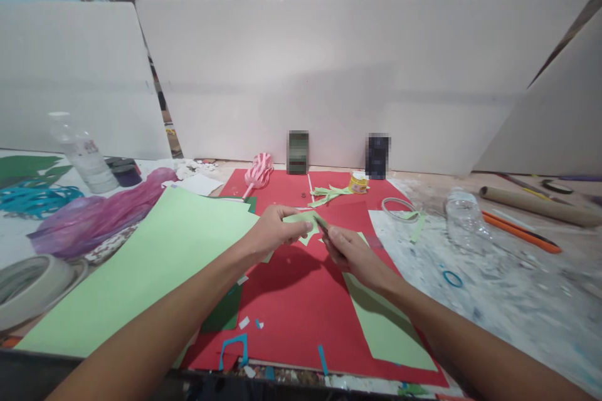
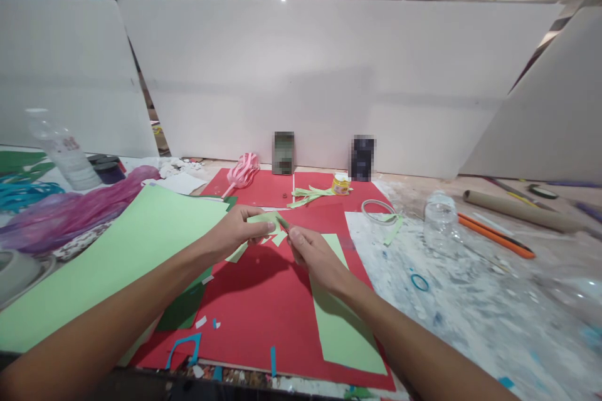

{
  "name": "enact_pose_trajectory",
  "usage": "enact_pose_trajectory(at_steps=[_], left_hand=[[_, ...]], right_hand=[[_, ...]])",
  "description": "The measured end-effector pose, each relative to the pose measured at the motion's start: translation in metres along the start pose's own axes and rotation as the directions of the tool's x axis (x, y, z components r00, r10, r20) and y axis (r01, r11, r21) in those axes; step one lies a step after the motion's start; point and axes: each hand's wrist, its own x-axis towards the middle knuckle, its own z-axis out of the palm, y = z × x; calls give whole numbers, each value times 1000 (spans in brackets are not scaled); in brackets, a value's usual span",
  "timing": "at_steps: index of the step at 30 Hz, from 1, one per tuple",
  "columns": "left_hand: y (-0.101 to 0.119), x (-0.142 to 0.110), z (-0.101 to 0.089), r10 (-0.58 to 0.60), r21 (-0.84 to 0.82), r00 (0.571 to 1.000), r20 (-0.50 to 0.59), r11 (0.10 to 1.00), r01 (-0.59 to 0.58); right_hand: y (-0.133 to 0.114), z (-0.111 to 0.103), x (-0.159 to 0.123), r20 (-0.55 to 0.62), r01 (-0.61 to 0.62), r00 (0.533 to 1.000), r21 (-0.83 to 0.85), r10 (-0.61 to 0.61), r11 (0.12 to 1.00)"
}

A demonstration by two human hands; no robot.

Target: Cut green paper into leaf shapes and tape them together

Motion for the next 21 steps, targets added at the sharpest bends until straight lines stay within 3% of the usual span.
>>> enact_pose_trajectory(at_steps=[8, 21], left_hand=[[-1, 3, 4, 21, -249, 998, -64, 968, -36], [1, 1, 7, 29, -186, 995, -95, 981, -46]], right_hand=[[-1, -1, 0, -19, -15, 1000, 42, 16, 999], [-1, 1, 0, -12, -48, 999, 103, 50, 993]])
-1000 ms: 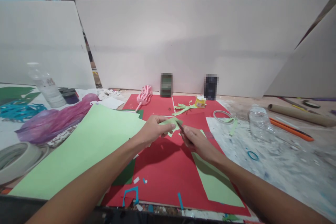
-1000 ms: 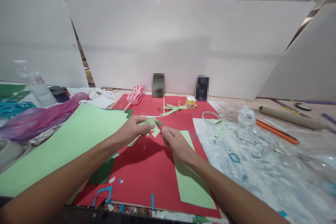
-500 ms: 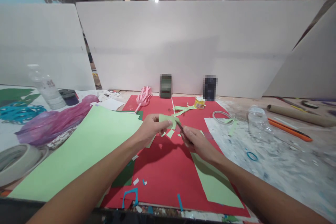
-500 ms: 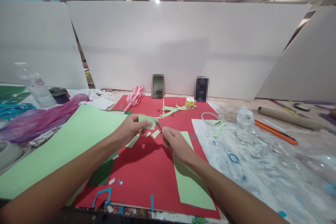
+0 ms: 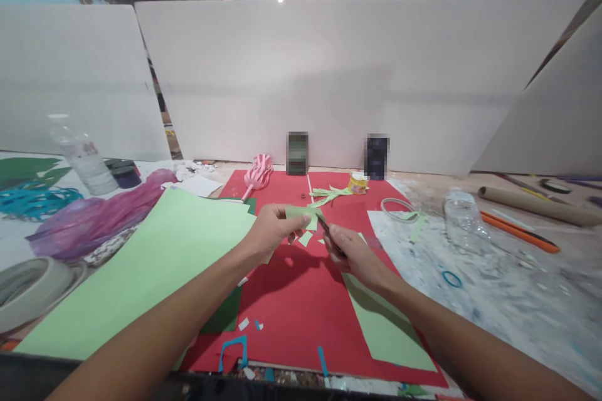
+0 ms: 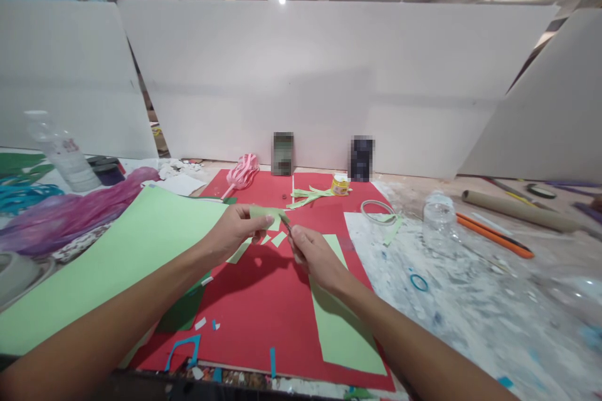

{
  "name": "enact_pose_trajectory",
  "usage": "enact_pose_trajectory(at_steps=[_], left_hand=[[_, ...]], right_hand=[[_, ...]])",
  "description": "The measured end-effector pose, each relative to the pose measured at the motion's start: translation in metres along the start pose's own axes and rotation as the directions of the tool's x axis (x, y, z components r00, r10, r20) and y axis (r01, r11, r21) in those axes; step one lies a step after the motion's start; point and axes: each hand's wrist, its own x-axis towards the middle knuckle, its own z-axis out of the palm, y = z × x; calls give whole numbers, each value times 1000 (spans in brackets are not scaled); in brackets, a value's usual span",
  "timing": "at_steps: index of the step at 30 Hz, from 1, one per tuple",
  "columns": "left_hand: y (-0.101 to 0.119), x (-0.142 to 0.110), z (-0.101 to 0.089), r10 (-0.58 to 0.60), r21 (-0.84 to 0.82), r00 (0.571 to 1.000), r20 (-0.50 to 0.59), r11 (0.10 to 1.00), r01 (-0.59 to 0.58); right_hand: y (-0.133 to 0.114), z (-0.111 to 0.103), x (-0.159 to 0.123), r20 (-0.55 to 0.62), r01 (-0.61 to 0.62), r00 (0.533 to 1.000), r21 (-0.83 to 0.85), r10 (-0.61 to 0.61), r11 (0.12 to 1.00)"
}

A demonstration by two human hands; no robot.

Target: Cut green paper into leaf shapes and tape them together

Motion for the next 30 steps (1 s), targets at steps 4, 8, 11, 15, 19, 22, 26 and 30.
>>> enact_pose_trajectory(at_steps=[4, 8, 11, 15, 19, 22, 26, 30], left_hand=[[-2, 1, 0, 3, -9, 1000, -14, 1000, -3], [-1, 0, 0, 10, 33, 1000, 2, 999, -10], [2, -1, 0, 7, 38, 1000, 16, 999, -8], [3, -1, -1, 9, 47, 1000, 28, 999, -11], [2, 0, -3, 19, 81, 999, 48, 996, -23], [0, 0, -4, 20, 110, 998, 64, 994, -27], [-1, 1, -5, 8, 110, 998, 62, 994, -15], [0, 2, -7, 6, 123, 997, 74, 992, -15]], right_hand=[[0, 0, 0, -5, -6, 1000, -4, 6, 1000], [0, 0, 1, 11, 9, 1000, 23, -10, 1000], [-1, 0, 1, 14, 20, 1000, 23, -20, 1000], [-1, 0, 0, 5, 20, 1000, -8, -20, 1000], [0, 0, 0, 15, 25, 1000, -12, -25, 1000], [0, 0, 0, 13, 26, 1000, -22, -26, 999], [-2, 0, -1, 15, 31, 999, -39, -31, 999], [-2, 0, -1, 19, 34, 999, -70, -32, 997]])
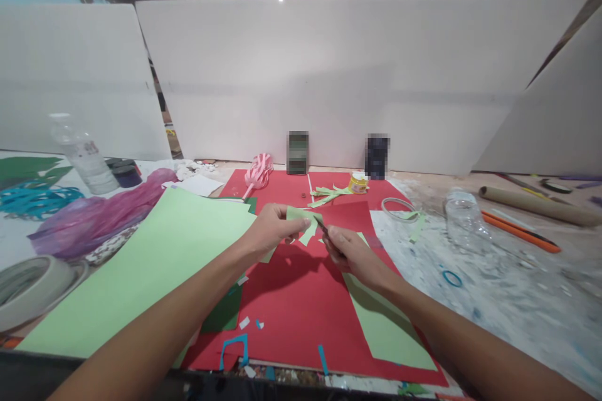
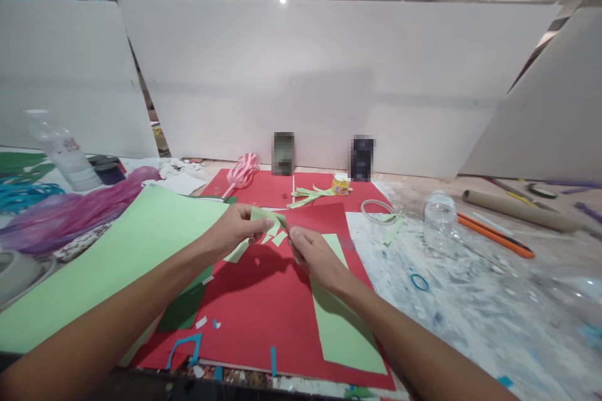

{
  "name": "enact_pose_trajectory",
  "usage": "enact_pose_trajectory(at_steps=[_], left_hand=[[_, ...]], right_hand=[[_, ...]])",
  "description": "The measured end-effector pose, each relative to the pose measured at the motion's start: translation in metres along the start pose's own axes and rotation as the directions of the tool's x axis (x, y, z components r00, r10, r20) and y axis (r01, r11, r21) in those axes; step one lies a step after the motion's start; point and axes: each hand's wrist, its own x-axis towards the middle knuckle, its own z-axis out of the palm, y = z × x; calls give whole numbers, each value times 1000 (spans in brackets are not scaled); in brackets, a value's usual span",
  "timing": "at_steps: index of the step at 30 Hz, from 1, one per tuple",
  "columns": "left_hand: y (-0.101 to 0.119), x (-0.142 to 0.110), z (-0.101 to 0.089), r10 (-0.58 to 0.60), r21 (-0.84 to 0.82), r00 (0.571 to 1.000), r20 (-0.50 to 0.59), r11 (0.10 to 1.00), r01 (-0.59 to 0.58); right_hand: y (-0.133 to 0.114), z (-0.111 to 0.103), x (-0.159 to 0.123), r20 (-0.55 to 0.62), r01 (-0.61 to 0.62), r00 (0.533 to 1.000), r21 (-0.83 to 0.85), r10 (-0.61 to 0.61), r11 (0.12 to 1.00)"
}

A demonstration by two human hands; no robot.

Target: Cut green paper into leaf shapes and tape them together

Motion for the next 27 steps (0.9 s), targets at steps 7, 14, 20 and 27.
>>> enact_pose_trajectory(at_steps=[7, 14, 20, 27], left_hand=[[2, -1, -4, -8, 78, 1000, 28, 997, 5], [1, 0, -1, -17, 42, 1000, -24, 999, 18], [3, -1, 2, 11, 20, 1000, -29, 1000, -10], [1, -1, 3, -9, -41, 1000, -25, 999, 8]], right_hand=[[0, -1, 0, 26, 17, 1000, -44, -16, 999], [4, -1, 2, 15, 5, 1000, -54, -4, 999], [6, -1, 3, 11, -15, 1000, -13, 15, 1000], [6, 1, 1, 16, -13, 1000, 38, 12, 999]])
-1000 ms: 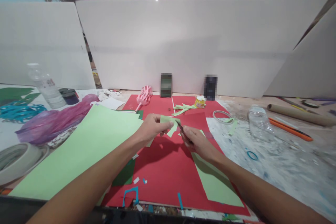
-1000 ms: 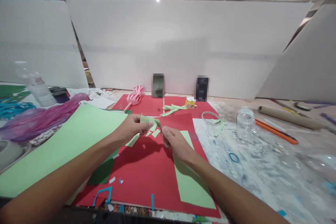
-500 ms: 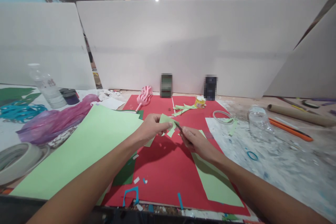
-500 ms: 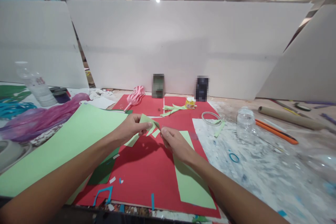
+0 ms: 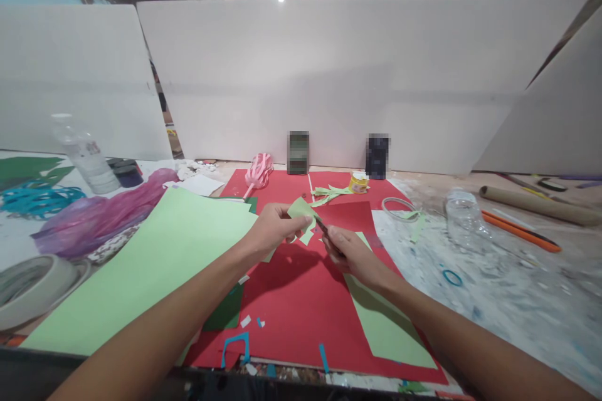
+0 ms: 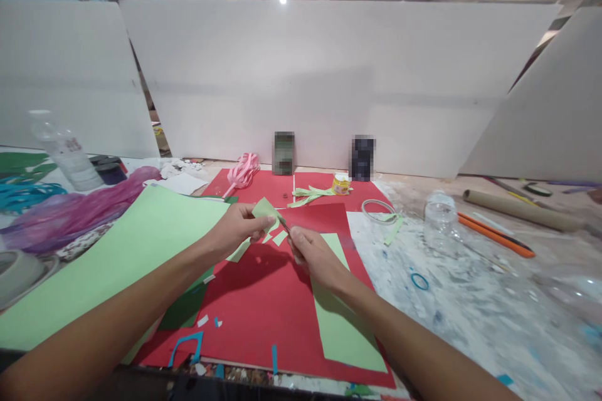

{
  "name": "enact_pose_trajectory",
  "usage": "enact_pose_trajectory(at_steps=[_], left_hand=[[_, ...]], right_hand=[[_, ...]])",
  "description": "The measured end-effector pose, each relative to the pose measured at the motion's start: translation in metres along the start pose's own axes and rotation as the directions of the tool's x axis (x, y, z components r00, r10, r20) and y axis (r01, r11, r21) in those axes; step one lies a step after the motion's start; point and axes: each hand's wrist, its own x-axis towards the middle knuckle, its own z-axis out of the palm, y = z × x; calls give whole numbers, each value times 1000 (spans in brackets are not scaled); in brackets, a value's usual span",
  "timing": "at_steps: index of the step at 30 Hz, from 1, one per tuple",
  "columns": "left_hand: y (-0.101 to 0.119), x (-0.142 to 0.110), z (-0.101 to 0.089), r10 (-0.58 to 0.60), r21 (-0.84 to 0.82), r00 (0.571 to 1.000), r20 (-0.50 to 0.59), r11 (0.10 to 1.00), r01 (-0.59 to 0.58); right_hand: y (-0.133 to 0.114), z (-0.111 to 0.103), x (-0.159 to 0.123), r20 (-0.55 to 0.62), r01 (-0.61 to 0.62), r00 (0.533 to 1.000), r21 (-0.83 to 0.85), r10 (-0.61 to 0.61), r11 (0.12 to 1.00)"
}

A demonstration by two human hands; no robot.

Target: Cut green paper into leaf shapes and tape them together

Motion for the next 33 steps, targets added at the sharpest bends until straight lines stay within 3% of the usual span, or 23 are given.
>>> enact_pose_trajectory(at_steps=[15, 20, 25, 33], left_hand=[[-2, 1, -3, -38, 48, 999, 22, 998, 36], [-1, 0, 2, -39, 16, 999, 37, 999, 38], [2, -1, 3, -38, -41, 999, -20, 998, 37], [1, -1, 2, -39, 6, 998, -40, 999, 39]], right_hand=[[0, 0, 1, 17, 12, 1000, 21, -13, 1000], [-1, 0, 0, -47, 5, 999, 1, -5, 1000], [-2, 0, 0, -38, 2, 999, -2, -2, 1000], [0, 1, 1, -28, 4, 1000, 26, -3, 1000]])
